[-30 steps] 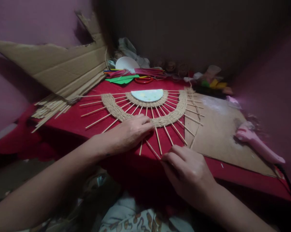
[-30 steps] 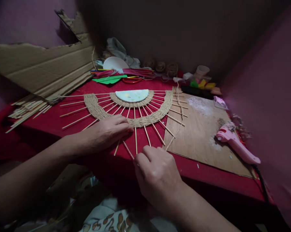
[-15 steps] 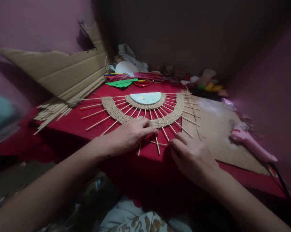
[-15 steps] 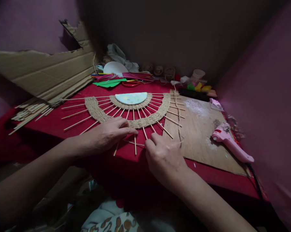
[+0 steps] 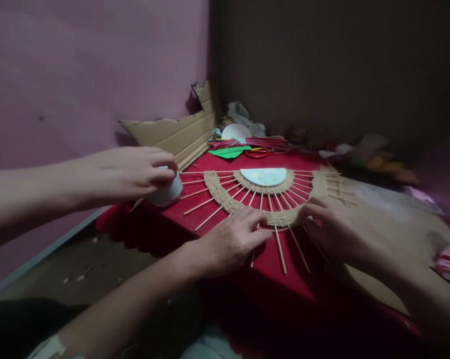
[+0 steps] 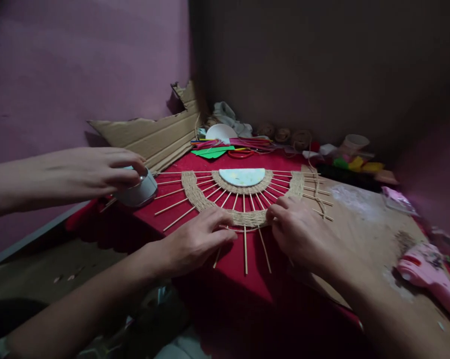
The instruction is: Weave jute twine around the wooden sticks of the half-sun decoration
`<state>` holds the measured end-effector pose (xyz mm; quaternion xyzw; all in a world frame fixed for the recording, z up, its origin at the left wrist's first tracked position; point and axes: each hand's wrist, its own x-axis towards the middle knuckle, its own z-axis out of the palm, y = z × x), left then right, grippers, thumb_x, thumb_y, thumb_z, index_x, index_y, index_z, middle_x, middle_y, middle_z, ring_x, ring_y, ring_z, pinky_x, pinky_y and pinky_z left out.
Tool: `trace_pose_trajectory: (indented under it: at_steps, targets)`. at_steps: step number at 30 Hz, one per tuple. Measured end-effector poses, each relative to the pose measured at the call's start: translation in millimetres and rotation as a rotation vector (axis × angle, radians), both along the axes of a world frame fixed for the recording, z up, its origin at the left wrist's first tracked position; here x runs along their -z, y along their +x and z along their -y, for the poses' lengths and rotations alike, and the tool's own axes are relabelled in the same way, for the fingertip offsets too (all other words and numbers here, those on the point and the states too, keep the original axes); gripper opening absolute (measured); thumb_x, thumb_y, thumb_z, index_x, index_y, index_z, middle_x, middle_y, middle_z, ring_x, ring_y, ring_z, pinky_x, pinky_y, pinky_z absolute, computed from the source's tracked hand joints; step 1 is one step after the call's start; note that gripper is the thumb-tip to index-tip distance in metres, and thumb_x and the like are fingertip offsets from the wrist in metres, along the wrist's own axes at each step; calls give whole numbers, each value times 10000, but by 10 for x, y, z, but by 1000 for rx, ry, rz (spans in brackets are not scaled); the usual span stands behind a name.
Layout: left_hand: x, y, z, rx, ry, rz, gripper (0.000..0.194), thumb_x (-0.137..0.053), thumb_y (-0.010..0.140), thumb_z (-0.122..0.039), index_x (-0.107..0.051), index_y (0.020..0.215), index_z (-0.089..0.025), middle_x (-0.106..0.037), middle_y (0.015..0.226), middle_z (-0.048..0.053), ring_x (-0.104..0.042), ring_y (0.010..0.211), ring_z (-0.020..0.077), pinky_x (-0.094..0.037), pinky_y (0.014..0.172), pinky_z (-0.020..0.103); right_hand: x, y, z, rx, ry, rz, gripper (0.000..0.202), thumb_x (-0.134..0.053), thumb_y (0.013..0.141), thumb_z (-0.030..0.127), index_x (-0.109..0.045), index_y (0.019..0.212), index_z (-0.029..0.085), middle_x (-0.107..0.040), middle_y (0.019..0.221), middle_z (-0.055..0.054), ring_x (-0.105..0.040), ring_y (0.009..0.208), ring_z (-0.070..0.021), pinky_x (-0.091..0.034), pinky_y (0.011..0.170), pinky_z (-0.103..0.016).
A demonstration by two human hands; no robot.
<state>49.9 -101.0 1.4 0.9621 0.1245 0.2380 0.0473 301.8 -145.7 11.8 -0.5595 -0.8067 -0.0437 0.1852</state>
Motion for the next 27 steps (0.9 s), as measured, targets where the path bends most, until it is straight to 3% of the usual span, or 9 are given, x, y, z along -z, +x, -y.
trace_pose_trajectory:
  at_steps: [7,13,15,17,19,22,27]
  targets:
    - [52,-348,56,-54,-76,278,175,-424,871,-44,-569,935,-119,-623,811,94,-502,753,176,-417,683,337,-211,-298,-63,-31,83,-132,141,-482,822,158,-615,792,193,-628,831,-77,-578,731,-200,-458,620,-336]
    - [30,-490,211,-67,-201,401,111,-520,912,-176,-589,828,-156,-624,707,45,-513,666,145,-433,638,305,-316,-925,-408,-132,-123,-402,175,-598,788,192,-611,962,177,-663,890,-74,-613,783,-188,-500,684,-331]
    - [33,-596,246,-247,-233,546,121,-538,913,-207,-601,816,-172,-621,742,33,-549,712,141,-468,692,296,-326,-1211,-584,-176,-237,-513,354,-665,762,225,-575,1098,158,-661,992,-101,-623,859,-200,-512,744,-352]
    - [75,-751,200,-595,-210,772,84,-534,909,-192,-616,927,-191,-625,871,32,-587,828,138,-492,795,283,-314,-1508,-777,-190,-360,-574,584,-725,729,251,-499,1254,131,-629,1127,-149,-614,977,-226,-508,803,-373]
    - [152,-928,72,-944,-172,995,238,-557,887,-218,-566,1125,-210,-608,1047,47,-595,970,152,-488,905,298,-288,-1783,-973,-222,-405,-581,729,-795,663,293,-475,1294,117,-591,1212,-178,-583,1082,-265,-486,867,-399]
    - [262,-1154,-159,-1048,-217,943,466,-574,842,-254,-474,1295,-203,-546,1231,99,-580,1094,213,-485,974,363,-229,-2109,-1219,-315,-422,-574,752,-862,565,321,-539,1222,150,-615,1191,-143,-561,1128,-305,-438,933,-445]
    - [278,-1285,-290,-1128,-203,749,459,-495,825,-195,-523,1282,-222,-557,1222,87,-527,1195,271,-425,1064,437,-70,-2385,-1378,-443,-433,-716,800,-876,544,336,-523,1255,234,-636,1183,-63,-544,1154,-281,-376,1011,-472]
